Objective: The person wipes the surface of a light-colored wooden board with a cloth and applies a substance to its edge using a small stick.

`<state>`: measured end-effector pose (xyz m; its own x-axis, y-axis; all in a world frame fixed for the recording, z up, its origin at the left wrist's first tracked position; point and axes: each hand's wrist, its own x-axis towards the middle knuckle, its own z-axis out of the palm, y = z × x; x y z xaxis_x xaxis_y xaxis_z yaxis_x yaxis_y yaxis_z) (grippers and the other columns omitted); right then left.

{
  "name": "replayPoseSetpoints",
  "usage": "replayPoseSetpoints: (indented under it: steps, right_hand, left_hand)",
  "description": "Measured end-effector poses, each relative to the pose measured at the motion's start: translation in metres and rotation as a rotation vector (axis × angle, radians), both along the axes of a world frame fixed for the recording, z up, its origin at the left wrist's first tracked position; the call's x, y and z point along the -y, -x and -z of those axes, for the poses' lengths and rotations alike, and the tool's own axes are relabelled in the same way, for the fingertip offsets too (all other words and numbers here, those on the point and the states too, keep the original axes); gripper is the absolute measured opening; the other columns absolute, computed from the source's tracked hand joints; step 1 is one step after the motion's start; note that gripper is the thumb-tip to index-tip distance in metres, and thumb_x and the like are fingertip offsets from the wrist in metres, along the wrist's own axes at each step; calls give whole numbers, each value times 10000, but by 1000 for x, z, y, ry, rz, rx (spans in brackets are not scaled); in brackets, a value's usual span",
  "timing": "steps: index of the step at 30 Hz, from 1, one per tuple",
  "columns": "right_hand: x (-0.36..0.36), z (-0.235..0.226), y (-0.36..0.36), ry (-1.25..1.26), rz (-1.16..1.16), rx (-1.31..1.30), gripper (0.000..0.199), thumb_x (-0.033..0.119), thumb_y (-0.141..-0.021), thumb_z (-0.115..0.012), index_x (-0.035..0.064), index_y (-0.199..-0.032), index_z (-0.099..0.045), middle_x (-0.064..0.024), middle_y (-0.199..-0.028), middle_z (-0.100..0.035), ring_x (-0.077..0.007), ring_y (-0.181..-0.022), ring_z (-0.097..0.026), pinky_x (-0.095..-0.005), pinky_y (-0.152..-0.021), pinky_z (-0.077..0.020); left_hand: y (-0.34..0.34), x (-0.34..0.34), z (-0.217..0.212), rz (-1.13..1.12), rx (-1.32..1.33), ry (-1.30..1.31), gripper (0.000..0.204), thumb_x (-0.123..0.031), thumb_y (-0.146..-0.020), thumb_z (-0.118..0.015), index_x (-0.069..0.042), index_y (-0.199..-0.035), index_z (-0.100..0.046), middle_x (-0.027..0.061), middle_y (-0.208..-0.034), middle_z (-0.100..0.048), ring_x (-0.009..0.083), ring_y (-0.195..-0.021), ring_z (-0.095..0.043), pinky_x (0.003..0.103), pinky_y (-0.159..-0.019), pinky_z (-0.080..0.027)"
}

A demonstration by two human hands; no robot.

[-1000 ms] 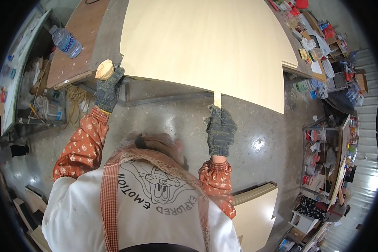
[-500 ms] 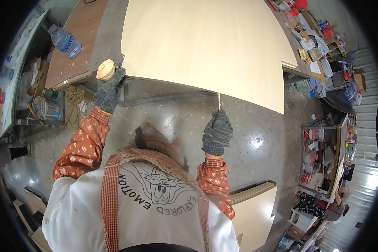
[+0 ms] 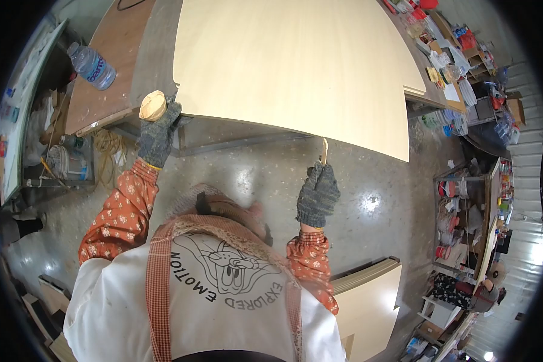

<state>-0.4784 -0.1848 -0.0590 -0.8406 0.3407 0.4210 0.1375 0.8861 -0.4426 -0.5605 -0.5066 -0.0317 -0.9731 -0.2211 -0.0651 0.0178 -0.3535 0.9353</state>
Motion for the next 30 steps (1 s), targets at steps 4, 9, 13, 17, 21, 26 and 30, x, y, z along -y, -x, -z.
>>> replayPoseSetpoints:
  steps: [4,9,13,17,21,26,30]
  right_hand:
    - [6,-17,2,-25,57,135,226,231,-927,-490,44,-837,-581,-125,-654,-617,-299,-567,-595,-389,-517,-449]
    - [6,-50,3,-369,32,149,227,251,-914,-503,81,-786,-583,-112,-583,-571,-280,-492,-571,-383,-466,-446]
    - [7,-82,12,-525,-36,232,232,254,-882,-534,99,-716,-584,-96,-538,-551,-273,-472,-566,-377,-457,-453]
    - [10,-94,16,-520,-41,275,222,241,-874,-525,91,-728,-597,-113,-564,-565,-291,-497,-575,-391,-472,-456]
    - [14,-93,21,-700,-122,241,211,235,-864,-523,81,-754,-615,-125,-599,-585,-304,-531,-583,-404,-504,-459]
    - [24,-109,21,-381,-235,229,218,233,-865,-518,68,-785,-635,-149,-641,-603,-321,-556,-581,-403,-522,-461]
    - [5,-108,15,597,-21,471,197,181,-892,-511,55,-810,-639,-87,-542,-549,-176,-451,-514,-324,-458,-412]
  left_hand:
    - [3,6,8,5,-2,-30,211,-61,-838,-653,-95,-1027,-565,-10,-968,-573,95,-875,-573,245,-729,-526]
    - [1,3,6,17,-8,-27,219,-66,-838,-653,-74,-1039,-567,0,-966,-584,107,-868,-586,258,-728,-537]
    - [2,8,13,11,-35,-14,221,-66,-839,-648,-49,-1047,-575,14,-953,-599,122,-848,-599,265,-715,-544]
    - [4,4,10,7,-17,-3,244,-62,-838,-642,-27,-1071,-580,31,-964,-608,133,-843,-604,265,-710,-545]
    - [5,7,14,30,-40,-3,270,-56,-838,-636,0,-1095,-575,47,-989,-612,141,-860,-606,270,-727,-541]
    - [7,8,15,49,-48,33,299,-54,-846,-618,28,-1128,-562,64,-1014,-615,158,-891,-608,288,-766,-533]
    - [6,12,21,24,-29,40,305,-53,-850,-609,35,-1137,-558,72,-1017,-617,164,-901,-610,293,-775,-531]
